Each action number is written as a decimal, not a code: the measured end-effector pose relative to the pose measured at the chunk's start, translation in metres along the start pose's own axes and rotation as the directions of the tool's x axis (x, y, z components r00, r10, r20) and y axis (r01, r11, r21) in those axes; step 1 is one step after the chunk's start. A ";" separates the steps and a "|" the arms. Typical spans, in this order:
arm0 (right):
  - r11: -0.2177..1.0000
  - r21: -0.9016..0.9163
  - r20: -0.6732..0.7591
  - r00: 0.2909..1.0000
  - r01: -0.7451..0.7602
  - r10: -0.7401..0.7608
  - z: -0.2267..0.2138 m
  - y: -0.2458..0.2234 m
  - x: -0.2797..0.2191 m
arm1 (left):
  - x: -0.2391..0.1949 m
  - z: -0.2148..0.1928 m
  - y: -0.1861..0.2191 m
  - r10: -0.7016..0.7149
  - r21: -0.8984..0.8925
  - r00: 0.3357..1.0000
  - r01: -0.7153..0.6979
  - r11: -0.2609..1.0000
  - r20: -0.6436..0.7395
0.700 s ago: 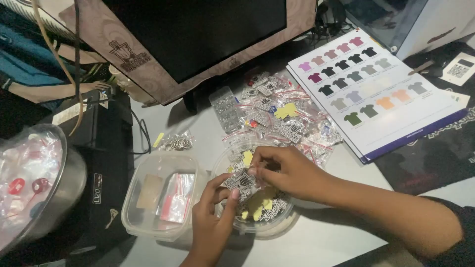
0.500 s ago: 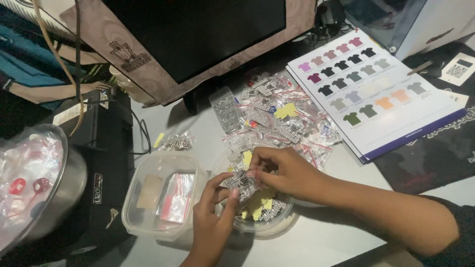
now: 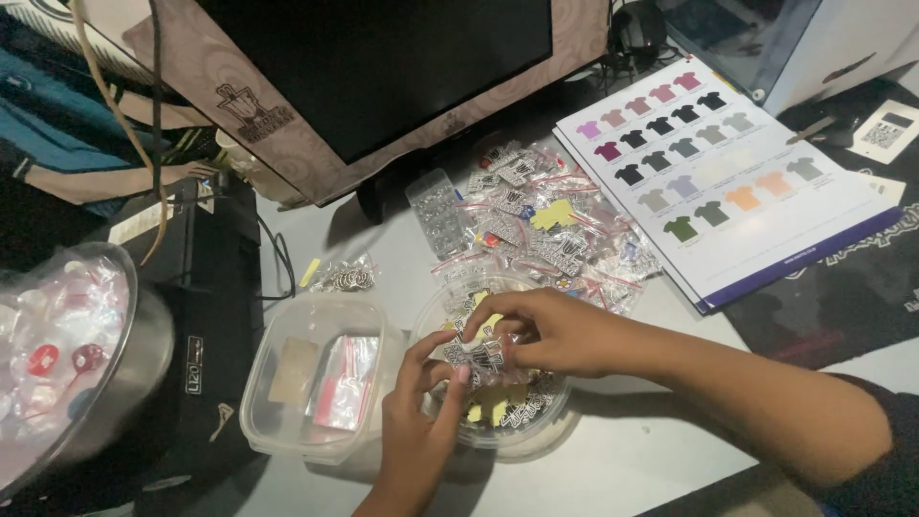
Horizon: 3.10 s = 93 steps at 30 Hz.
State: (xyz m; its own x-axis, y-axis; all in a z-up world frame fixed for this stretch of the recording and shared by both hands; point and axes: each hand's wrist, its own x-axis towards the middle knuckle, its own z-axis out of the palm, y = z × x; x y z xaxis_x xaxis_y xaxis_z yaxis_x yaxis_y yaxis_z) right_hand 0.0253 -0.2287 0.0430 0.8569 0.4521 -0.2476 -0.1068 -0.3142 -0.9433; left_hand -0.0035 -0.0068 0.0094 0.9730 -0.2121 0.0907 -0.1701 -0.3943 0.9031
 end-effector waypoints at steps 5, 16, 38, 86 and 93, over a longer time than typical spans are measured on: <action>0.997 0.075 -0.037 0.999 0.002 0.001 -0.005 -0.005 0.000 | 0.000 -0.003 -0.001 0.050 0.004 0.997 -0.050 0.999 -0.065; 0.977 0.112 -0.237 0.960 0.182 -0.152 -0.004 0.019 0.007 | 0.001 -0.003 -0.005 0.147 0.008 0.981 -0.147 0.989 -0.126; 0.756 -0.652 -0.477 0.805 -0.056 -0.352 -0.076 0.048 0.018 | 0.012 0.004 -0.063 0.868 0.436 0.481 -0.812 0.388 0.124; 0.573 -0.796 -0.243 0.766 0.194 -0.596 -0.054 0.067 0.018 | 0.049 -0.123 0.011 0.205 0.727 0.979 -0.143 0.672 0.003; 0.621 -0.746 -0.277 0.736 0.241 -0.618 -0.046 0.072 0.018 | 0.012 -0.080 0.008 0.239 0.605 0.963 -0.115 0.788 -0.128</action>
State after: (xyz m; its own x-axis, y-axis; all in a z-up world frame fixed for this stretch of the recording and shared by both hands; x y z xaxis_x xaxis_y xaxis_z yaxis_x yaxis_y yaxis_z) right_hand 0.0565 -0.2819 -0.0189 0.8362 0.2953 0.4622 0.5160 -0.7092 -0.4804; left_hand 0.0194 0.0586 0.0516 0.9160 -0.1836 0.3568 -0.3401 -0.8270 0.4477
